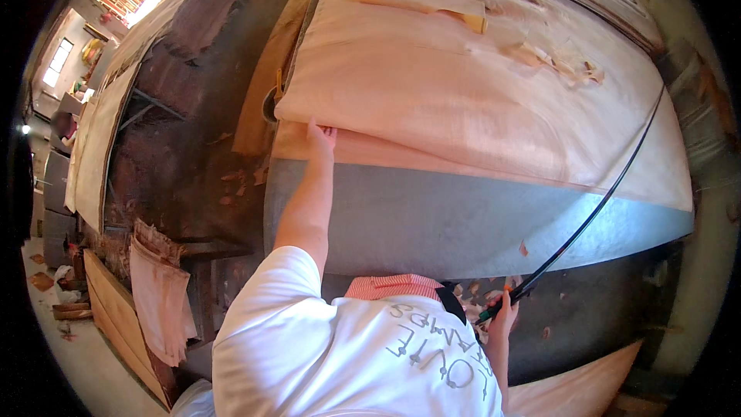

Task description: The person handles wood veneer sheets on a table, using a utility knife to cut out sections and placing wood patches into the openings. The person also uses a long rod to move the veneer sheets.

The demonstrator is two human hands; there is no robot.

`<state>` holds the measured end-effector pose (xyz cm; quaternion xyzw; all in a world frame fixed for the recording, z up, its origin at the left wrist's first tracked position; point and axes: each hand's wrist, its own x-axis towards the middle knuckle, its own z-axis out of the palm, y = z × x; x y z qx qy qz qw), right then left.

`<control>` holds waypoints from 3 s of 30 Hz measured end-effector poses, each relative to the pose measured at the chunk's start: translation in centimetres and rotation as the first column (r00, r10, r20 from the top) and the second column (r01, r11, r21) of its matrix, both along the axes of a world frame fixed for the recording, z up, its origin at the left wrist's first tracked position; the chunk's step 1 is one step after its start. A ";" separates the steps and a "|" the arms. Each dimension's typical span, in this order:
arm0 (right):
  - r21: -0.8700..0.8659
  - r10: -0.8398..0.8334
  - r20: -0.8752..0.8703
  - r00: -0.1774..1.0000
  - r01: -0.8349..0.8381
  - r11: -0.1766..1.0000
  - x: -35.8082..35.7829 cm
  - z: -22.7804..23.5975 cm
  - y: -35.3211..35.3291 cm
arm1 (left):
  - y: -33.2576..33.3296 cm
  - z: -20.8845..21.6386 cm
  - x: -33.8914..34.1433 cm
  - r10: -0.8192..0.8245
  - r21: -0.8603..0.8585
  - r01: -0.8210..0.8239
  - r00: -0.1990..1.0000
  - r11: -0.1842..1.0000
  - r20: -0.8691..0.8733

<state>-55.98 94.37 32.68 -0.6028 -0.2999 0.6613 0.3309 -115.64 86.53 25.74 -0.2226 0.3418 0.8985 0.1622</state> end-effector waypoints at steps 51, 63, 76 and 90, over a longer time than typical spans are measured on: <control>0.063 -0.031 0.096 0.995 0.025 0.998 -8.1 1.3 -1.2 | 0.0 36.6 -18.2 -0.780 -0.819 -0.228 0.253 0.526 -0.572; 0.083 -0.080 0.063 0.995 0.075 0.994 -9.2 3.8 -1.2 | -9.2 29.7 -12.6 -0.745 -0.833 -0.126 0.390 0.539 -0.541; 0.105 -0.156 -0.288 0.945 0.193 0.975 -12.1 12.3 0.6 | -19.4 12.6 -5.3 -0.582 -0.685 0.366 0.806 0.630 -0.104; -0.034 -0.140 -0.420 0.897 0.138 0.990 -12.0 10.9 0.3 | -36.0 -4.1 3.3 -0.710 -0.632 0.655 0.202 -0.414 0.674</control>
